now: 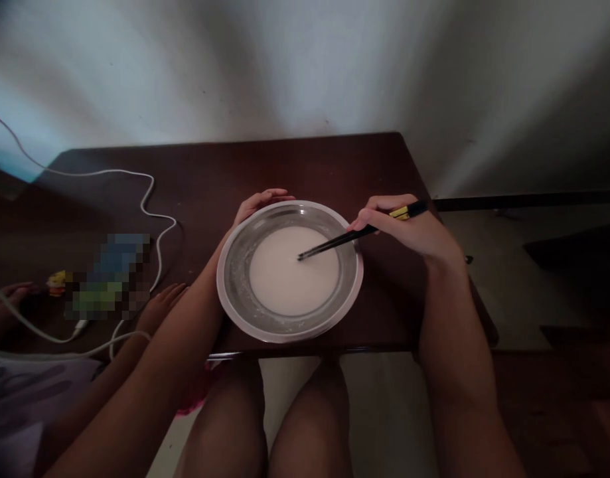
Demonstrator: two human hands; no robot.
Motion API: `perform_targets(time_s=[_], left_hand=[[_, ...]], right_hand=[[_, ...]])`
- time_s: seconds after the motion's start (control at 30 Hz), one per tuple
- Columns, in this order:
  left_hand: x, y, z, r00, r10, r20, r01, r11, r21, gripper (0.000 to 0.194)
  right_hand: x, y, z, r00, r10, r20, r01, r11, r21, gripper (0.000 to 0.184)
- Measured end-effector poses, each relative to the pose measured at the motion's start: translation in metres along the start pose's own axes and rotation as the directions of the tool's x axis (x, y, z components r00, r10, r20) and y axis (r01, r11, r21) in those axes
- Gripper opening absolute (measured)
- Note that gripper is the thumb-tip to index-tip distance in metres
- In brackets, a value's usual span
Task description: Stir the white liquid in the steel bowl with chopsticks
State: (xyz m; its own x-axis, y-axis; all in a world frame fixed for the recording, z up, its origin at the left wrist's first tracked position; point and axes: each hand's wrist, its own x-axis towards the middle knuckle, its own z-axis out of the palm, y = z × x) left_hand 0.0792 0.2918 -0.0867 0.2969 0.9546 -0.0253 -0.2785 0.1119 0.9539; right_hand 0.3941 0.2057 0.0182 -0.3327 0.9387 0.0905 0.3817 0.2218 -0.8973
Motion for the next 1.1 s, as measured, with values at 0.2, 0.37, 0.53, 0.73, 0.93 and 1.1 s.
perform_targets(time_s=[0.2,0.37,0.53,0.73,0.93,1.1], left_hand=[[-0.001,0.0,-0.003,0.998,0.061,0.022,-0.062,0.997,0.036,0.029],[0.002,-0.003,-0.005,0.999,0.032,0.025,-0.033,0.999,0.039,0.031],[-0.002,0.004,0.001,1.0,0.023,-0.019,-0.022,0.999,0.023,0.025],[0.0,0.005,0.001,0.999,-0.054,0.004,0.054,0.998,-0.011,0.025],[-0.003,0.001,0.001,0.999,0.051,-0.007,-0.051,0.999,0.005,0.026],[0.0,0.002,0.002,0.997,-0.075,-0.009,0.074,0.997,-0.027,0.026]], right_hand=[[0.002,-0.002,0.008,0.992,-0.014,0.127,0.011,1.0,0.029,0.026],[-0.001,-0.002,0.003,0.999,0.018,-0.034,-0.016,0.999,0.042,0.027],[-0.001,-0.004,0.004,0.995,0.001,0.099,-0.007,0.998,0.06,0.029],[0.0,0.0,0.004,1.0,0.011,-0.002,-0.011,1.0,0.018,0.026],[-0.002,-0.005,0.002,0.994,0.011,0.104,-0.016,0.999,0.039,0.031],[0.001,-0.002,0.009,0.999,-0.004,0.051,0.003,1.0,0.016,0.027]])
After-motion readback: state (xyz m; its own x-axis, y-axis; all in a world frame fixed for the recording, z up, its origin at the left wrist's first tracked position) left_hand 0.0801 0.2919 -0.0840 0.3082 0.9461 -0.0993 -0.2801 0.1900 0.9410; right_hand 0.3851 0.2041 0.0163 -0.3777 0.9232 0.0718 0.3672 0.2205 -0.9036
